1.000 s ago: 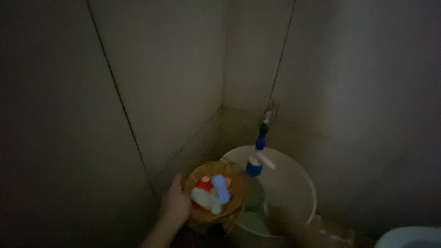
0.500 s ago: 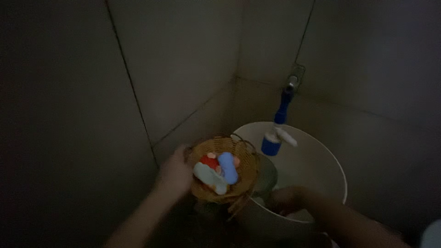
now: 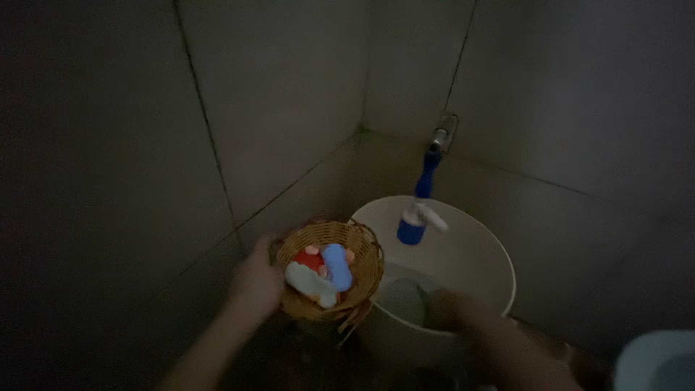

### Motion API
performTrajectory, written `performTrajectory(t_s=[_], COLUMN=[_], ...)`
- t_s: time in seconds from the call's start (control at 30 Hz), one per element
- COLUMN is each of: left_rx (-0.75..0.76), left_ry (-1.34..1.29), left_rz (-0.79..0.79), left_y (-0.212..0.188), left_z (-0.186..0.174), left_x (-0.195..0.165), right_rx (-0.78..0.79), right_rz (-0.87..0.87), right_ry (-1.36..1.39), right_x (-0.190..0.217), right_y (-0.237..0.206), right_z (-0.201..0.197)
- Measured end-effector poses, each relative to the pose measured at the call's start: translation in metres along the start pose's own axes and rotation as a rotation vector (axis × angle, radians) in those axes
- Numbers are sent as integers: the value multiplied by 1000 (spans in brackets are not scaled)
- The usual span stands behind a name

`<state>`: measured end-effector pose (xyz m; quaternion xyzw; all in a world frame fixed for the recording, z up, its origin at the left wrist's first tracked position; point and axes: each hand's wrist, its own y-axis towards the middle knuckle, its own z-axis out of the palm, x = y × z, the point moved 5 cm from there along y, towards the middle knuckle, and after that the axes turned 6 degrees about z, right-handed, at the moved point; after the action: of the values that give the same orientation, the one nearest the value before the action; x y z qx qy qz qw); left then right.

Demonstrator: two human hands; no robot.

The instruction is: The person rearranges toiletries on a wall-mounted bathroom shelf, moving bottles, packets and a small container between the shelf and a wicker basket. They carry the basket to the toilet area, rinse it and a plastic container under a water source, shake out water, and return items to the shelf.

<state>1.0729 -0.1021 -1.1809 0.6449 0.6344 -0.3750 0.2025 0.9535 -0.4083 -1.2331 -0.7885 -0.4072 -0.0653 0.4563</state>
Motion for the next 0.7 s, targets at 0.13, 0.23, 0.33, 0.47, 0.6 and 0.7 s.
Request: performTrajectory(t_s=[0.13, 0.23, 0.33, 0.47, 0.6, 0.7], left_rx=[31, 56, 28, -6, 34, 99], left_ry=[-64, -55, -34, -21, -95, -128], left_rz=[68, -122, -254, -164, -132, -74], left_y=[-17, -40, -73, -124, -150, -175], left_z=[-21, -46, -82, -139, -186, -226], left_x=[-16, -36, -69, -119, -181, -222], right_rx=[36, 96, 154, 65, -196, -166], right_rz=[23, 56, 170, 166, 12, 203], right_ry=[39, 74, 399, 692, 135, 275], right_x=[16, 31, 42, 66, 100, 105], right_y=[-34, -83, -152, -243, -330, -409], right_z=[-24, -51, -70, -109, -199, -238])
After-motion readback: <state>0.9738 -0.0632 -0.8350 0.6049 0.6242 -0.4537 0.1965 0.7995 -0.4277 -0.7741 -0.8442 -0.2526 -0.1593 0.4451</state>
